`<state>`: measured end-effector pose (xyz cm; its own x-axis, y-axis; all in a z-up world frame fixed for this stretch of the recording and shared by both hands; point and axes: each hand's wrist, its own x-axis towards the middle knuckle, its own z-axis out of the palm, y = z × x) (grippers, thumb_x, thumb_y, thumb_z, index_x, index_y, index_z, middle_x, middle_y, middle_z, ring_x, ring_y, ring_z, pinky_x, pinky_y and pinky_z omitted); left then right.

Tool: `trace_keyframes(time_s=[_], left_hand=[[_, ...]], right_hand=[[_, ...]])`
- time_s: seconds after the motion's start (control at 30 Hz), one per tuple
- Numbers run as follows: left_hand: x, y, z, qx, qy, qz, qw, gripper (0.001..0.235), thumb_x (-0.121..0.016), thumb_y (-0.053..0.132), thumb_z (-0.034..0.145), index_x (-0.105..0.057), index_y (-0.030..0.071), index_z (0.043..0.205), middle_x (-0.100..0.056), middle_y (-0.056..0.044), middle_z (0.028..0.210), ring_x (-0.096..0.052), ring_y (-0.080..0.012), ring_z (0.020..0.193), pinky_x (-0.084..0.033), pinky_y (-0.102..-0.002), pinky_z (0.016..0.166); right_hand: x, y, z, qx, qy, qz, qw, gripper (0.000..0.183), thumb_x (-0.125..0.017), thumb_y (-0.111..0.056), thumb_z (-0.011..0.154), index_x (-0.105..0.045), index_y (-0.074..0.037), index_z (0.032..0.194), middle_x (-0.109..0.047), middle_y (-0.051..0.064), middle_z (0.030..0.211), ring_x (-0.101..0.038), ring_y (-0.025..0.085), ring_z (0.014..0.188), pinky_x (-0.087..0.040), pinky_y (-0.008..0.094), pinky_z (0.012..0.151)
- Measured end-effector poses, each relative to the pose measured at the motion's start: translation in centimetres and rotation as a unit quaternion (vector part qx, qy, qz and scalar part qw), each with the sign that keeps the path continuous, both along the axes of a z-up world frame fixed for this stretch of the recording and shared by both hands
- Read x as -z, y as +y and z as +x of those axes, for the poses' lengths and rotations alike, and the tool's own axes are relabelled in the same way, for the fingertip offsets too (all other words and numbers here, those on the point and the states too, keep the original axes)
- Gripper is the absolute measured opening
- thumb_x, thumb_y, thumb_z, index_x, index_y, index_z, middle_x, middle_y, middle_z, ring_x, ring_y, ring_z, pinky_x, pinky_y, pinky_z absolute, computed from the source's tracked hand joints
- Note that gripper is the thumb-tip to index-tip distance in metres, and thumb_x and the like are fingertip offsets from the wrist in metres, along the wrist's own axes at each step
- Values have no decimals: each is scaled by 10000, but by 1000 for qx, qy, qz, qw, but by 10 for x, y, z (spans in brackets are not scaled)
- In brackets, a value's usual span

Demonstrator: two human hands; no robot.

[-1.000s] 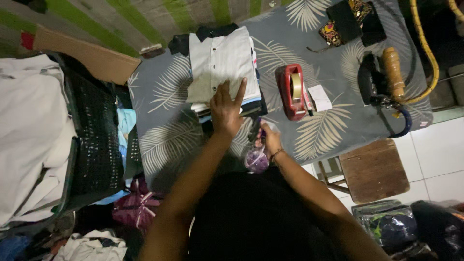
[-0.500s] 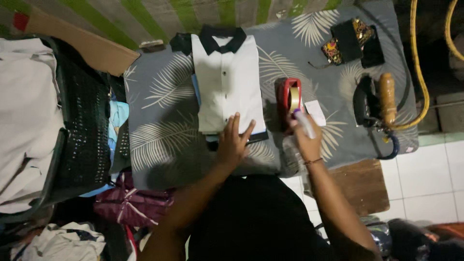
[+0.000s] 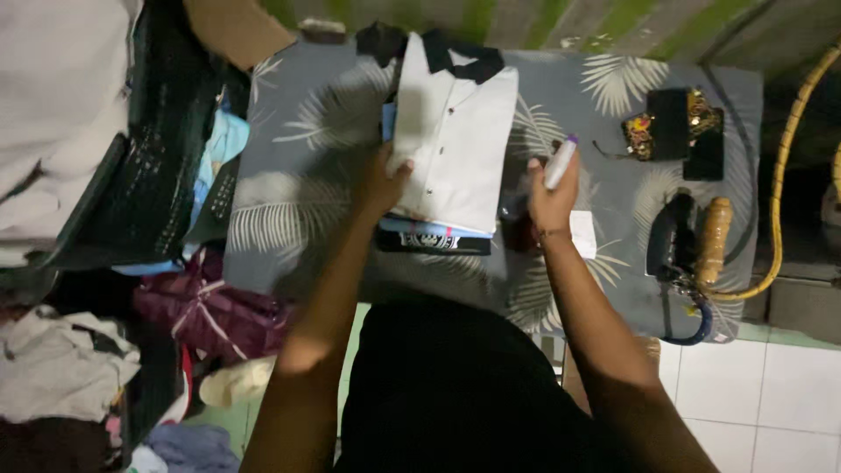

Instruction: The person folds a white shirt on a table, sprays it with a liquid, and then places it into a clear plastic bag. The person handles the shirt, a spray bottle, and a plastic bag during the process.

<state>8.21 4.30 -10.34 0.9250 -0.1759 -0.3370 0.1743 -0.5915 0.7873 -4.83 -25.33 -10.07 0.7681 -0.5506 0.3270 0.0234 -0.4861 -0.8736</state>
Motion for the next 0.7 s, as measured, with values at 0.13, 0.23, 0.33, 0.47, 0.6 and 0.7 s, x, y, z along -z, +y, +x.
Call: trace_keyframes(time_s=[0.13,0.23,0.33,0.47,0.6,0.7], left_hand=[[31,10,-6,78,-154,-58,983,800,-777,463,918,-449,13,1492,-603,-266,1403,-613,-379,1264,-481,-467,1044],[35,12,-12,37,-54,12,998,826,-785,493,862,-474,16,1460,-586,-258,1391,-584,-386,1243,-443,-488,1009],[29,13,-16,3,-12,-9,1000,788,-808,525,795,-578,14,1349,-688,-226,1246,-676,-364,1130,-518,-453,956],[30,16,-14,41,-24,-18,999,627,-810,550,807,-732,-4,1089,-764,-222,1050,-762,-349,987,-579,-428,874],[48,16,2,55,55,-97,992,606,-813,497,748,-711,-9,1064,-775,-217,1009,-774,-345,922,-596,-424,791],[71,15,1,49,15,-51,997,645,-837,465,737,-671,-19,1130,-757,-231,1033,-755,-356,942,-582,-433,799]], right_hand=[[10,0,13,24,179,-15,984,985,-817,-308,917,-210,-32,1642,-626,276,1349,-633,375,1214,-499,400,1070],[-9,5,5,-14,141,-95,985,1201,-890,-293,834,-61,41,1636,-480,377,1423,-503,474,1278,-402,465,1097],[-43,16,-14,-62,48,-85,993,1243,-887,-238,789,2,63,1604,-341,380,1496,-434,481,1298,-367,483,1122],[-82,47,-43,-1,56,-170,984,726,-758,-135,898,-438,-116,1549,-551,164,1470,-550,340,1337,-421,410,1208],[-88,98,-27,-176,121,-340,916,661,-708,-247,897,-489,-163,1516,-444,90,1617,-423,352,1481,-315,538,1232],[-79,131,-17,-212,214,-382,874,864,-639,-554,865,-390,-128,1575,-293,200,1648,-255,457,1500,-149,735,1131]])
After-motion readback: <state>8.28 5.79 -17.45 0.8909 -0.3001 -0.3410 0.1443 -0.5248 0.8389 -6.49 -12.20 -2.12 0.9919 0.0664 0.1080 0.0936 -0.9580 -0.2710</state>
